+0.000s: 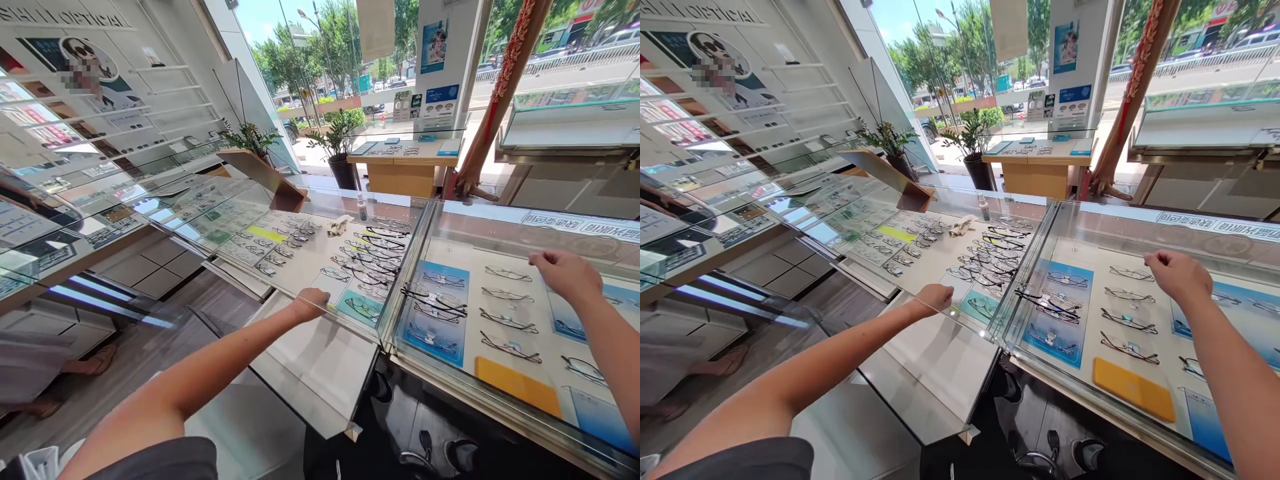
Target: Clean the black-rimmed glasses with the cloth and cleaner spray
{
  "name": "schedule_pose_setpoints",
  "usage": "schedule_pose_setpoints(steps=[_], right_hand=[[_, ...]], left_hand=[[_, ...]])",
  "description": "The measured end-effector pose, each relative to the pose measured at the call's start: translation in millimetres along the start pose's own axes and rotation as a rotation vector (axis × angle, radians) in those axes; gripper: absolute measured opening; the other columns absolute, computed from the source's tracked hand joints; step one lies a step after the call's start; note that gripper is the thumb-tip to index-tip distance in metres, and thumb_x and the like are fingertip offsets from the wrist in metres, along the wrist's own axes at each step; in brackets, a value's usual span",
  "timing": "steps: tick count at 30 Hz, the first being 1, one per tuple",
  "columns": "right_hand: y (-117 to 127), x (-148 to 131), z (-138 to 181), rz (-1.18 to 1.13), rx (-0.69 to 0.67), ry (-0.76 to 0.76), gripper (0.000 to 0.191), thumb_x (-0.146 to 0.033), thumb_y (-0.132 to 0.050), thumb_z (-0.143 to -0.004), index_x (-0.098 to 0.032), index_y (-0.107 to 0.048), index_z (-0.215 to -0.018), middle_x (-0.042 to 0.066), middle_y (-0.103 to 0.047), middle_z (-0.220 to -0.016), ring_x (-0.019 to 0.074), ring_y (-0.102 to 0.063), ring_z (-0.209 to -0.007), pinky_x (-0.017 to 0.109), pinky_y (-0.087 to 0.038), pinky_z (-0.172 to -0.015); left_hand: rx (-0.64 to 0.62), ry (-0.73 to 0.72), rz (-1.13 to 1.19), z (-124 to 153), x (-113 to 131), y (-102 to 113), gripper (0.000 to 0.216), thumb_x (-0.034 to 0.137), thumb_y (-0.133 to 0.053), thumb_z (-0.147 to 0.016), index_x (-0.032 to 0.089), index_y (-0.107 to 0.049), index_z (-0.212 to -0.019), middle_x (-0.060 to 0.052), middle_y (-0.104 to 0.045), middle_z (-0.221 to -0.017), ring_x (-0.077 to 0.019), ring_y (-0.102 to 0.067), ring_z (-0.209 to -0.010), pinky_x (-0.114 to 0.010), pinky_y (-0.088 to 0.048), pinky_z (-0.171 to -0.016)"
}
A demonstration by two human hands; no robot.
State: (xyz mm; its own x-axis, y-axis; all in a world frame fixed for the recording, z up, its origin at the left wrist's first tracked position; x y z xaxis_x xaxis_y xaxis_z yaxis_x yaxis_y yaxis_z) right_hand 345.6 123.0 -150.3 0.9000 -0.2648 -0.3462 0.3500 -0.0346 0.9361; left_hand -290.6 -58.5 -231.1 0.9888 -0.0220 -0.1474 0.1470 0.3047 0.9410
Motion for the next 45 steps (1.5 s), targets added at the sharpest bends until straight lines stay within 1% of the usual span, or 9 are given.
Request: schedule_pose_setpoints(steps=[7,12,15,18,20,24,28,40,45], right_hand=[[-2.2,-2.9,-2.1,0.012,-0.031,-0.004,0.049,-0.063,-0.045,-0.096,-0.029,-0.077,-0.112,0.012,-0.074,-0.106,0.0317,-0.061,-0.091,0.039,-0.039,-0.067],[2.8,-9.6,4.6,0.029,-0.022,-0.003,0.047,-0.058,-0.045,-0.099,-0.026,-0.075,-0.115,0.015,-0.073,-0.111,0.0325,-0.061,-0.095,0.039,-0.039,-0.071],[3.9,-12.6,8.5,0.011,-0.016,0.042,0.041,-0.053,-0.046,-0.101,-0.025,-0.074,-0.111,0.015,-0.073,-0.113,0.0303,-0.06,-0.096,0.037,-0.037,-0.072],[3.9,-12.1,10.0,-0.009,-0.013,0.08,0.038,-0.05,-0.047,-0.102,-0.023,-0.073,-0.105,0.016,-0.073,-0.112,0.0282,-0.058,-0.095,0.035,-0.035,-0.072],[3.4,-12.5,9.7,-0.028,-0.017,0.106,0.037,-0.05,-0.048,-0.102,-0.023,-0.073,-0.105,0.014,-0.073,-0.109,0.0268,-0.058,-0.092,0.035,-0.035,-0.071],[3.0,-13.8,6.5,-0.054,-0.018,0.124,0.04,-0.052,-0.047,-0.102,-0.023,-0.075,-0.104,0.01,-0.071,-0.1,0.0259,-0.058,-0.089,0.034,-0.036,-0.071],[1.9,-14.2,2.7,-0.065,-0.035,0.115,0.04,-0.053,-0.05,-0.102,-0.023,-0.076,-0.107,0.012,-0.072,-0.099,0.0262,-0.057,-0.086,0.035,-0.036,-0.073],[-3.1,-10.3,-3.6,-0.032,-0.064,0.107,0.04,-0.053,-0.049,-0.101,-0.025,-0.076,-0.112,0.014,-0.073,-0.11,0.0279,-0.058,-0.092,0.036,-0.036,-0.073],[-3.6,-9.5,-2.3,-0.029,-0.053,0.102,0.044,-0.056,-0.047,-0.099,-0.026,-0.077,-0.11,0.011,-0.073,-0.1,0.0293,-0.06,-0.091,0.036,-0.037,-0.07]], left_hand=[[-0.198,-0.148,0.152,128.7,39.7,7.3,0.012,0.013,-0.068,-0.068,0.024,-0.064,-0.067,0.003,-0.071,-0.069,-0.0196,-0.066,-0.067,-0.03,-0.038,-0.06],[-0.106,-0.282,0.331,180.5,108.3,74.5,0.017,0.012,-0.067,-0.075,0.023,-0.056,-0.069,0.005,-0.067,-0.067,-0.0147,-0.06,-0.064,-0.03,-0.038,-0.061],[0.099,-0.434,0.354,184.7,162.6,135.8,0.015,0.031,-0.067,-0.097,0.025,-0.066,-0.083,0.001,-0.076,-0.085,-0.0169,-0.068,-0.082,-0.031,-0.046,-0.075],[0.383,-0.588,0.217,172.2,215.0,182.5,0.028,0.049,-0.061,-0.105,0.027,-0.075,-0.116,-0.007,-0.076,-0.132,-0.0265,-0.065,-0.125,-0.041,-0.046,-0.106],[0.512,-0.639,0.1,153.0,245.2,192.8,0.04,0.052,-0.06,-0.106,0.024,-0.073,-0.131,-0.009,-0.065,-0.154,-0.0327,-0.053,-0.145,-0.049,-0.04,-0.116],[0.563,-0.635,-0.056,101.0,285.2,184.4,0.049,0.056,-0.06,-0.106,0.018,-0.072,-0.134,-0.011,-0.061,-0.16,-0.0373,-0.048,-0.149,-0.053,-0.037,-0.117],[0.568,-0.619,-0.114,75.1,298.9,181.6,0.051,0.056,-0.058,-0.106,0.013,-0.074,-0.127,-0.013,-0.071,-0.146,-0.0374,-0.053,-0.143,-0.052,-0.037,-0.115],[0.566,-0.601,-0.115,76.3,305.2,178.6,0.049,0.056,-0.059,-0.106,0.012,-0.077,-0.118,-0.014,-0.074,-0.138,-0.0369,-0.054,-0.14,-0.05,-0.037,-0.112],[0.508,-0.649,0.009,123.5,287.7,194.4,0.054,0.056,-0.057,-0.107,0.014,-0.07,-0.137,-0.014,-0.067,-0.151,-0.0385,-0.047,-0.15,-0.053,-0.035,-0.117]])
Point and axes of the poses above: each hand's wrist, its own z-axis away from the middle knuckle, its own y-axis out of the back of the hand, x = y × z, the point moved 10 cm from there along -z, towards the middle knuckle
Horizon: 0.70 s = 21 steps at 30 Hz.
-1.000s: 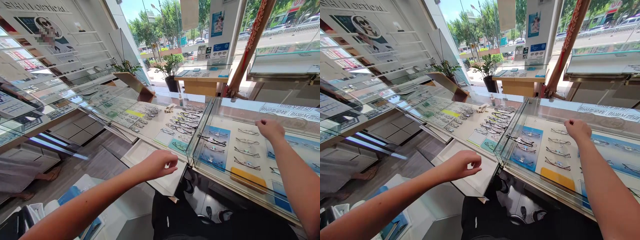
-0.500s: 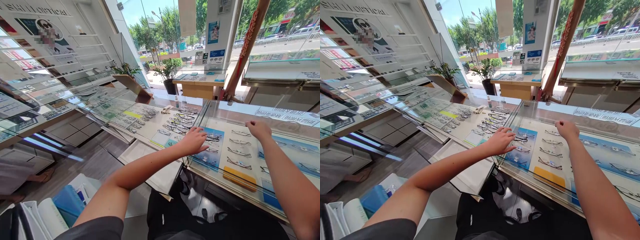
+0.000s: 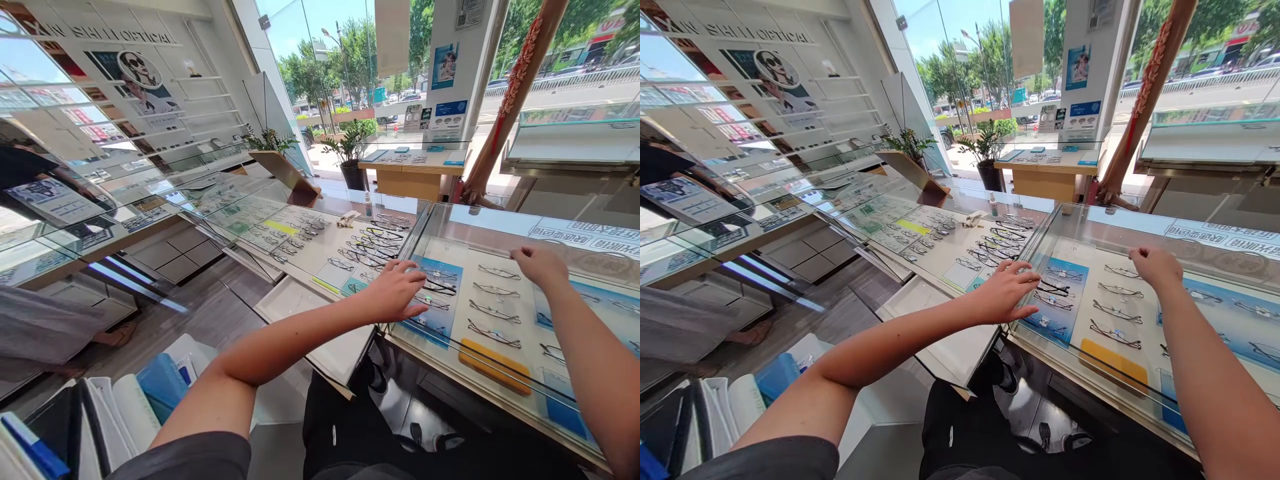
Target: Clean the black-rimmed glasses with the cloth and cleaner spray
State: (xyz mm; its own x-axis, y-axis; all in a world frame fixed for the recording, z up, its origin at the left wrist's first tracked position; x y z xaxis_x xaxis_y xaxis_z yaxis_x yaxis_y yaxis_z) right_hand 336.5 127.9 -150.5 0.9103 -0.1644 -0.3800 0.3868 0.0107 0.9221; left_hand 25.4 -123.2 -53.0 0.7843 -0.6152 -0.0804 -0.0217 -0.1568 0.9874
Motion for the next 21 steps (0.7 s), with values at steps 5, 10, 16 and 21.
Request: schedule_pose_setpoints(steps=[5,10,16,21], right_hand=[[-1.3,3.7,-0.2,0.012,-0.001,-0.029,0.045,-0.059,-0.045,-0.097,-0.028,-0.076,-0.108,0.009,-0.072,-0.094,0.0305,-0.061,-0.087,0.038,-0.039,-0.066],[-0.8,8.3,-3.1,0.024,0.026,-0.033,0.047,-0.061,-0.045,-0.093,-0.029,-0.076,-0.108,0.011,-0.072,-0.1,0.0332,-0.061,-0.09,0.041,-0.041,-0.067],[-1.6,16.0,-8.1,0.018,0.047,-0.06,0.043,-0.062,-0.048,-0.091,-0.031,-0.075,-0.101,0.01,-0.07,-0.089,0.0317,-0.057,-0.078,0.042,-0.04,-0.066],[-1.5,16.4,-11.0,0.054,0.042,-0.075,0.046,-0.066,-0.046,-0.092,-0.031,-0.074,-0.103,0.011,-0.07,-0.094,0.0328,-0.057,-0.08,0.043,-0.04,-0.066]], left_hand=[[-0.113,-0.032,0.314,80.8,16.1,79.3,0.048,0.057,-0.058,-0.108,0.022,-0.071,-0.139,-0.011,-0.071,-0.146,-0.0337,-0.054,-0.144,-0.047,-0.035,-0.12],[-0.458,0.109,0.536,162.7,-19.8,68.5,0.033,0.052,-0.067,-0.105,0.027,-0.079,-0.123,-0.006,-0.079,-0.128,-0.0262,-0.067,-0.126,-0.036,-0.041,-0.113],[-0.7,0.338,0.513,224.4,-101.8,-40.1,0.037,0.053,-0.067,-0.102,0.025,-0.081,-0.121,-0.009,-0.075,-0.138,-0.0291,-0.068,-0.128,-0.037,-0.04,-0.113],[-0.657,0.385,0.352,230.9,-158.2,-101.0,0.046,0.056,-0.068,-0.098,0.023,-0.078,-0.128,-0.013,-0.069,-0.148,-0.0331,-0.063,-0.136,-0.04,-0.041,-0.113]])
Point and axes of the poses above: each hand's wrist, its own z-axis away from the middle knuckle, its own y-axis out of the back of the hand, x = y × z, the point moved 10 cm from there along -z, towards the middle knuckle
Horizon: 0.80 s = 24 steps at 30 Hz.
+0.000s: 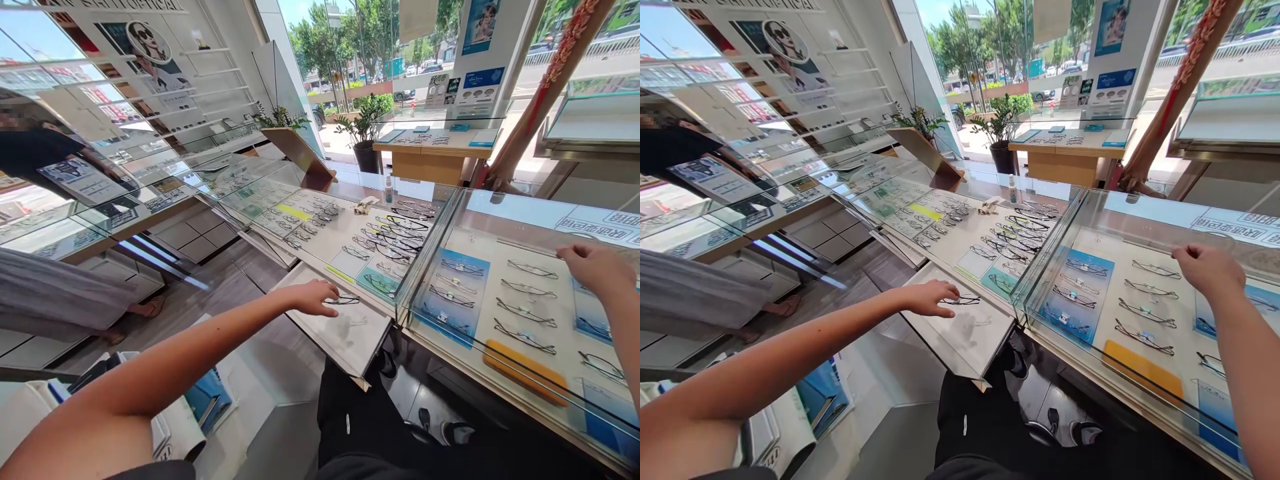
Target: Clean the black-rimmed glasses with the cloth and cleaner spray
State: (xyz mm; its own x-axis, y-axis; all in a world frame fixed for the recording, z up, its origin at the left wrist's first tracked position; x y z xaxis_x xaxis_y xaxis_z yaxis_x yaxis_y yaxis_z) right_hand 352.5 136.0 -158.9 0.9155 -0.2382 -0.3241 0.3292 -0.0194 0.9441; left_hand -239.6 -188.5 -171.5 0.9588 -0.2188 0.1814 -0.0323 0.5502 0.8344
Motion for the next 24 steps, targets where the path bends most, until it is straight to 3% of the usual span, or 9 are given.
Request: schedule_pose_setpoints(steps=[5,12,17,24], right_hand=[[2.2,-4.6,5.3,0.051,-0.02,-0.02,0.049,-0.068,-0.043,-0.094,-0.031,-0.072,-0.109,0.012,-0.071,-0.1,0.0333,-0.06,-0.085,0.042,-0.041,-0.067],[5.7,-7.7,12.3,0.065,-0.019,-0.034,0.055,-0.07,-0.041,-0.092,-0.031,-0.074,-0.115,0.013,-0.071,-0.099,0.0348,-0.061,-0.084,0.042,-0.04,-0.063],[6.7,-6.4,12.2,0.074,-0.007,-0.05,0.056,-0.071,-0.042,-0.089,-0.032,-0.074,-0.113,0.012,-0.071,-0.101,0.0344,-0.06,-0.084,0.041,-0.039,-0.062],[5.3,-3.6,13.5,0.087,-0.012,-0.071,0.056,-0.074,-0.041,-0.088,-0.033,-0.072,-0.11,0.01,-0.072,-0.104,0.0342,-0.062,-0.087,0.041,-0.038,-0.062]], left_hand=[[0.181,0.097,-0.192,-37.9,-51.8,9.1,0.051,0.058,-0.069,-0.096,0.024,-0.074,-0.134,-0.014,-0.068,-0.15,-0.0383,-0.052,-0.146,-0.05,-0.035,-0.119],[0.22,0.131,-0.266,-91.4,-104.4,15.1,0.043,0.053,-0.07,-0.094,0.026,-0.076,-0.127,-0.01,-0.07,-0.148,-0.0423,-0.042,-0.152,-0.057,-0.03,-0.12],[0.215,0.092,-0.298,-116.7,-125.7,17.4,0.043,0.057,-0.064,-0.097,0.025,-0.08,-0.12,-0.011,-0.072,-0.145,-0.0416,-0.043,-0.152,-0.056,-0.029,-0.119],[0.199,0.032,-0.308,-129.7,-138.0,13.4,0.04,0.057,-0.065,-0.096,0.023,-0.083,-0.108,-0.012,-0.078,-0.133,-0.0412,-0.048,-0.148,-0.052,-0.031,-0.116]])
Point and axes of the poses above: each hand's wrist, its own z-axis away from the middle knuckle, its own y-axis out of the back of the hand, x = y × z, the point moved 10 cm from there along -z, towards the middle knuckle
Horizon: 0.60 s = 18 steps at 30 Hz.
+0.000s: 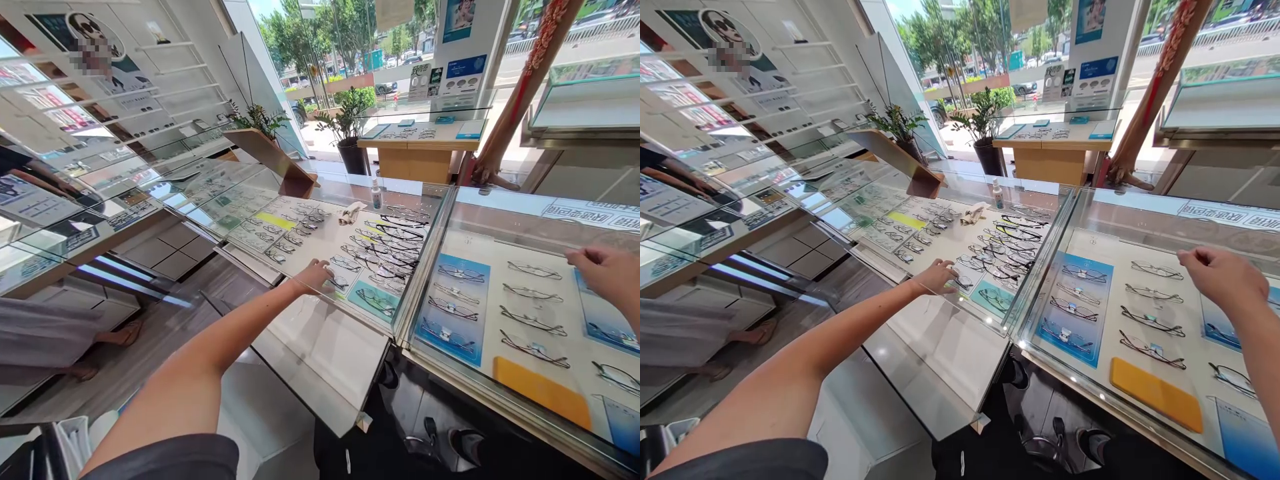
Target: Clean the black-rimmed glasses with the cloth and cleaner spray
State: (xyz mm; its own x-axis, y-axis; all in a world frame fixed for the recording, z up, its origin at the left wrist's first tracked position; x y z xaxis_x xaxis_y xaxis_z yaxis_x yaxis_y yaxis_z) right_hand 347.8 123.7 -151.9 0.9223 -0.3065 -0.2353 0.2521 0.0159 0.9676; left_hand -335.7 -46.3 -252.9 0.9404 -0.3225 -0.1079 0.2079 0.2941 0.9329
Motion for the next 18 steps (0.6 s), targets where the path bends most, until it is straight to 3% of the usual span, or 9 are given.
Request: schedule_pose_setpoints(steps=[4,8,10,12,15,18], right_hand=[[-1.2,4.8,-5.6,0.001,0.041,-0.01,0.051,-0.073,-0.042,-0.087,-0.034,-0.071,-0.103,0.013,-0.072,-0.099,0.0369,-0.063,-0.086,0.043,-0.04,-0.061],[-2.2,7.8,-12.6,-0.008,0.076,0.008,0.048,-0.073,-0.043,-0.086,-0.034,-0.07,-0.096,0.014,-0.072,-0.094,0.0394,-0.063,-0.085,0.045,-0.041,-0.062],[-3.3,9.2,-14.3,-0.01,0.073,0.01,0.049,-0.073,-0.043,-0.086,-0.034,-0.07,-0.098,0.014,-0.072,-0.095,0.0393,-0.063,-0.084,0.045,-0.041,-0.062],[-4.1,9.4,-14.0,-0.007,0.062,0.012,0.051,-0.073,-0.043,-0.087,-0.035,-0.072,-0.103,0.013,-0.073,-0.098,0.0389,-0.063,-0.086,0.044,-0.041,-0.062],[-3.1,5.1,-10.0,0.001,0.05,0.035,0.055,-0.075,-0.039,-0.09,-0.034,-0.071,-0.109,0.012,-0.073,-0.105,0.0371,-0.063,-0.091,0.043,-0.04,-0.062],[-2.8,0.0,-4.5,-0.006,0.015,0.04,0.054,-0.072,-0.039,-0.094,-0.032,-0.071,-0.109,0.011,-0.073,-0.105,0.0343,-0.062,-0.088,0.042,-0.04,-0.063]], left_hand=[[-0.001,-0.007,0.023,0.5,2.2,2.5,0.035,0.054,-0.067,-0.095,0.022,-0.082,-0.1,-0.013,-0.08,-0.127,-0.0391,-0.049,-0.147,-0.052,-0.031,-0.116],[-0.007,0.035,0.04,6.5,9.7,16.8,0.026,0.042,-0.066,-0.093,0.02,-0.079,-0.089,-0.016,-0.073,-0.138,-0.0395,-0.05,-0.146,-0.053,-0.033,-0.116],[-0.044,0.081,0.053,14.7,14.8,21.4,0.017,0.033,-0.068,-0.086,0.019,-0.077,-0.086,-0.019,-0.074,-0.13,-0.038,-0.06,-0.131,-0.05,-0.041,-0.109],[-0.137,0.117,0.083,30.1,24.9,18.8,0.008,0.027,-0.072,-0.077,0.02,-0.075,-0.081,-0.016,-0.078,-0.106,-0.0333,-0.07,-0.105,-0.044,-0.05,-0.092],[-0.293,0.12,0.146,68.7,56.4,14.0,0.007,0.022,-0.075,-0.067,0.023,-0.07,-0.072,-0.006,-0.075,-0.079,-0.0257,-0.068,-0.073,-0.035,-0.047,-0.065],[-0.377,0.051,0.231,114.3,110.5,30.9,0.009,0.021,-0.074,-0.064,0.024,-0.066,-0.067,0.0,-0.071,-0.069,-0.0206,-0.062,-0.061,-0.031,-0.04,-0.054]])
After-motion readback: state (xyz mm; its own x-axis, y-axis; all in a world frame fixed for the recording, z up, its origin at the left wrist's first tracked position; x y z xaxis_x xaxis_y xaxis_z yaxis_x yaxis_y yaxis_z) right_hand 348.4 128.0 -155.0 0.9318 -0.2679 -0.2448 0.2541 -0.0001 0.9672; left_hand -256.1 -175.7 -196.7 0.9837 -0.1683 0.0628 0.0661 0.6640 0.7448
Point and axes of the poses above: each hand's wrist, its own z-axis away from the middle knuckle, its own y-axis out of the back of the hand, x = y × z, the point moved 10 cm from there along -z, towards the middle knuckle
